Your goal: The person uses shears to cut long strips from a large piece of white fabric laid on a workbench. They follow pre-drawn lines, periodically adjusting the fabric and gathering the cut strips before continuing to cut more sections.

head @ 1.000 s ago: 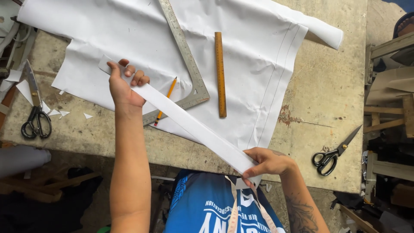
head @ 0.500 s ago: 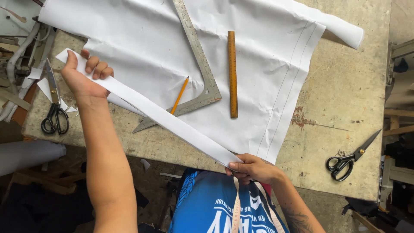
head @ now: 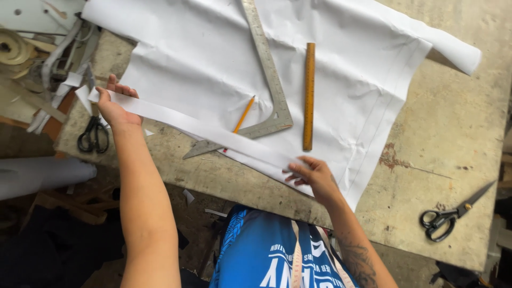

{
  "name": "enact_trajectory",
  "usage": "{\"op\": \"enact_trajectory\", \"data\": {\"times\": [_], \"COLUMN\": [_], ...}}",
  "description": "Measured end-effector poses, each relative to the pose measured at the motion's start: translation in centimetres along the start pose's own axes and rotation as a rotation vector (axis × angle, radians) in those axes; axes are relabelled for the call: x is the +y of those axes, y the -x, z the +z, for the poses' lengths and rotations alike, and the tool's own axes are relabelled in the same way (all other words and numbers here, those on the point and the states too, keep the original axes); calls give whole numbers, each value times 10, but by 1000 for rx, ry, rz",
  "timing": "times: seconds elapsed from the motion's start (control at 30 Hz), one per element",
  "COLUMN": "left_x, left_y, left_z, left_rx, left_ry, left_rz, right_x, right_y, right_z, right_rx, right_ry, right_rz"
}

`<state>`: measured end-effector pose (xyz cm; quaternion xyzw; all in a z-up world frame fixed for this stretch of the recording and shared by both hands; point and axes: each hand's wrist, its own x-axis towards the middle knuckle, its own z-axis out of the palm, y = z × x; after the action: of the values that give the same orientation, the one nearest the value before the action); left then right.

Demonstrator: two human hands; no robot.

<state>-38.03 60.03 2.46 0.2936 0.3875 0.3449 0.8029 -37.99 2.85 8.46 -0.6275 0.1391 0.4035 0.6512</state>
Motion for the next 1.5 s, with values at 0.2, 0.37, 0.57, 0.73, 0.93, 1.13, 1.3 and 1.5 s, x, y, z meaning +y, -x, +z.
{"op": "enact_trajectory", "data": {"times": [0.2,0.37,0.57,0.73,0.93,1.13,1.3,1.5], "left_x": [22,-1,-20,-21,8,-82,-227,-302], "left_y": [33,32,76,84,138,195,301,357], "left_z": [-64,-119,-122,-143,-110,15,87,91], "left_rx": [238,409,473,720,808,-430,-1324,-1734], "left_ry": [-49,-275,-483,-741,-1457,-1309,-1129,-1571], "left_rz": [147,276,472,511,758,1318,1274,1172], "right_x": [-48,-112,-89,-10,92,194,197,191], "right_y": [-95,-145,-98,-12,97,118,121,128], "right_z": [9,15,-50,-131,-194,-237,-224,-245], "right_rx": [115,235,421,615,1149,1411,1416,1514], "right_ry": [-90,95,433,544,729,902,752,721], "right_rz": [-197,-502,-586,-587,-529,-389,-259,-266]}}
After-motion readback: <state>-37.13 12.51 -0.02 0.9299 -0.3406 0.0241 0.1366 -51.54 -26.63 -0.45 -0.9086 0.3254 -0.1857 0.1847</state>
